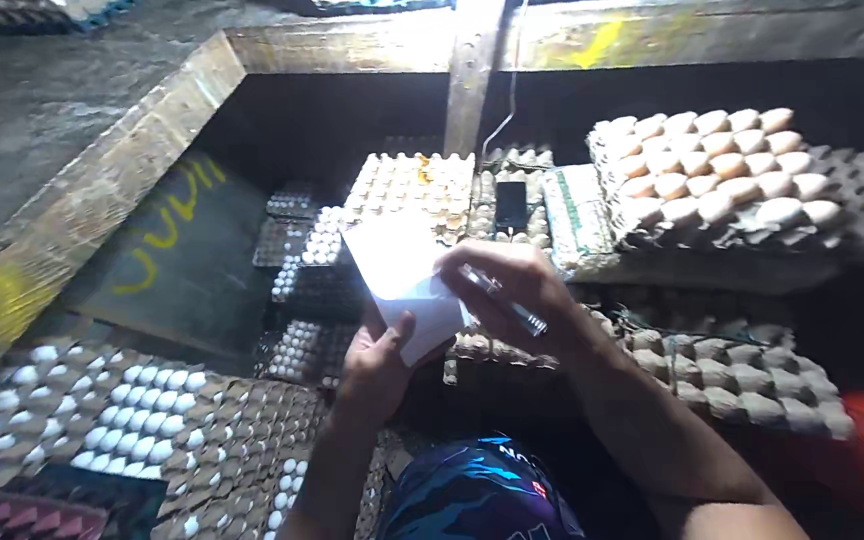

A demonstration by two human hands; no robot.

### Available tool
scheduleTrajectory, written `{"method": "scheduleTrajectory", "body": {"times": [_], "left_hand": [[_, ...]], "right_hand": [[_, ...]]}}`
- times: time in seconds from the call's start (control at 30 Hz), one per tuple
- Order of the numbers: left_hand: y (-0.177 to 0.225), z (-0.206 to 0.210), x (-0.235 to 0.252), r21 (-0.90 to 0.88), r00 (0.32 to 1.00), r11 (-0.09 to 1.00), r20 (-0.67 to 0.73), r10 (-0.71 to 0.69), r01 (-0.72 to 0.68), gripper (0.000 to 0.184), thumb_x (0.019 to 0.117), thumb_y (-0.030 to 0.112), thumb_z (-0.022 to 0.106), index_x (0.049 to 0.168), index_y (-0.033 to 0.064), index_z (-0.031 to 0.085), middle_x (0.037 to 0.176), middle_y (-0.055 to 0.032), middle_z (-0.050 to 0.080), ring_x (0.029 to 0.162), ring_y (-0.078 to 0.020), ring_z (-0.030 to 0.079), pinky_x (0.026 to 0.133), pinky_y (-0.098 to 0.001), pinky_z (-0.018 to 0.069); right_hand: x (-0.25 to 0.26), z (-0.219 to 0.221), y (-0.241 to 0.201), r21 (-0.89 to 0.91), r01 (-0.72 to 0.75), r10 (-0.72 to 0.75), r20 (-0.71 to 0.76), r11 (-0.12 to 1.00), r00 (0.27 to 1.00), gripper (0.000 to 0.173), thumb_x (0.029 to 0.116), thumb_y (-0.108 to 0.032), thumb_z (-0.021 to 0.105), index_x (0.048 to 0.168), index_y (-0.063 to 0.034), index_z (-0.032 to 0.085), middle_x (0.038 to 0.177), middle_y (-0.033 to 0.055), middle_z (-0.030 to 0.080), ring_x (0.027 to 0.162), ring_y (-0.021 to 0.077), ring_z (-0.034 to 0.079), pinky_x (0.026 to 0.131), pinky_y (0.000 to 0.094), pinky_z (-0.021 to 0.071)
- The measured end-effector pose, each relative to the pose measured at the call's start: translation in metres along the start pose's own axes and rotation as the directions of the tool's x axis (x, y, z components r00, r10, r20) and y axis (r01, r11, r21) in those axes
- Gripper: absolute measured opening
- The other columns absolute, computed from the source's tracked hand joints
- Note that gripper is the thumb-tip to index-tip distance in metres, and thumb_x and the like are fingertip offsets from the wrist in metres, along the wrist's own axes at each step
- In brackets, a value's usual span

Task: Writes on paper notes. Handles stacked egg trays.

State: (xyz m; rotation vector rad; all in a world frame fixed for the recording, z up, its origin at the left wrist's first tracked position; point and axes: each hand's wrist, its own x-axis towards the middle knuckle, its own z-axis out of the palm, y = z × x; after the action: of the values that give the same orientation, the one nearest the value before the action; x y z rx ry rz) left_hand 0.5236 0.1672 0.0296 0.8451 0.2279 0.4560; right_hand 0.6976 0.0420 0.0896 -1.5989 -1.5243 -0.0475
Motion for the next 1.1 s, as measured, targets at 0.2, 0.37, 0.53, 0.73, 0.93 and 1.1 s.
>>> {"method": "scheduleTrajectory", "body": {"times": [0.2, 0.37, 0.53, 0.73, 0.93, 1.1], "left_hand": [[-0.107, -0.011, 0.046, 0.2, 0.959, 0.979, 0.265, -0.103, 0.05, 0.048, 0.108, 0.009, 0.046, 0.153, 0.0026, 0.03, 0.12, -0.0216, 0.065, 0.101, -0.0347, 0.071, 0.081, -0.0545, 0.0634], [-0.172, -0.002, 0.064, -0.037, 0.933, 0.956, 0.233, -0.276, 0.292, 0.045, 0.1094, 0.012, 0.043, 0.153, 0.0096, 0.033, 0.114, -0.0244, 0.068, 0.096, -0.0393, 0.072, 0.071, -0.0574, 0.0633], [-0.195, 0.011, 0.087, 0.051, 0.897, 0.899, 0.059, -0.438, 0.435, 0.044, 0.1104, 0.019, 0.043, 0.153, 0.0141, 0.032, 0.116, -0.0217, 0.068, 0.095, -0.0363, 0.073, 0.067, -0.0517, 0.0642], [-0.176, 0.014, 0.113, 0.969, 0.929, 0.195, -0.071, -0.363, 0.15, 0.096, 0.0879, 0.07, 0.061, 0.157, 0.0114, 0.03, 0.127, -0.0149, 0.067, 0.11, -0.0293, 0.069, 0.096, -0.0573, 0.0549], [-0.064, 0.01, 0.125, 0.386, 0.988, 0.922, 0.151, -0.031, -0.03, 0.056, 0.0953, 0.017, 0.072, 0.14, -0.0034, 0.046, 0.119, -0.0143, 0.068, 0.104, -0.0214, 0.069, 0.096, -0.0401, 0.0582], [0.007, -0.025, 0.089, 0.468, 0.901, 0.797, -0.003, 0.433, -0.381, 0.014, 0.0901, -0.008, 0.068, 0.104, -0.0084, 0.072, 0.093, -0.0126, 0.076, 0.085, -0.0161, 0.074, 0.083, -0.0349, 0.0621]], "right_hand": [[-0.009, -0.107, 0.066, -0.369, -0.391, 0.275, -0.328, 0.843, 0.904, 0.026, 0.1048, -0.031, 0.053, 0.11, -0.0119, 0.07, 0.096, 0.0079, 0.072, 0.087, 0.0172, 0.069, 0.076, 0.0441, 0.0552], [-0.011, -0.17, 0.116, -0.539, -0.649, 0.46, -0.457, 0.538, 0.761, 0.037, 0.1015, -0.044, 0.052, 0.114, -0.0145, 0.07, 0.116, 0.0203, 0.069, 0.114, 0.0415, 0.064, 0.089, 0.0687, 0.0464], [-0.015, -0.191, 0.142, -0.503, -0.726, 0.404, -0.609, 0.468, 0.682, 0.043, 0.1043, -0.049, 0.047, 0.116, -0.0126, 0.067, 0.114, 0.0209, 0.07, 0.113, 0.0419, 0.064, 0.091, 0.0676, 0.0457], [-0.019, -0.173, 0.156, -0.332, -0.527, 0.364, -0.443, 0.782, 0.819, 0.032, 0.1028, -0.044, 0.06, 0.105, -0.0138, 0.069, 0.091, 0.0074, 0.069, 0.079, 0.0165, 0.065, 0.074, 0.0435, 0.0542], [0.015, -0.121, 0.12, -0.084, -0.38, 0.358, -0.2, 0.921, 0.912, 0.02, 0.1042, -0.036, 0.06, 0.107, -0.018, 0.069, 0.086, -0.0016, 0.068, 0.072, 0.0069, 0.065, 0.064, 0.0303, 0.0566], [0.066, -0.038, 0.099, 0.154, -0.121, 0.123, -0.001, 0.981, 0.992, 0.031, 0.1009, -0.037, 0.064, 0.107, -0.0081, 0.071, 0.092, 0.001, 0.07, 0.081, 0.0047, 0.066, 0.075, 0.0287, 0.0577]]}}
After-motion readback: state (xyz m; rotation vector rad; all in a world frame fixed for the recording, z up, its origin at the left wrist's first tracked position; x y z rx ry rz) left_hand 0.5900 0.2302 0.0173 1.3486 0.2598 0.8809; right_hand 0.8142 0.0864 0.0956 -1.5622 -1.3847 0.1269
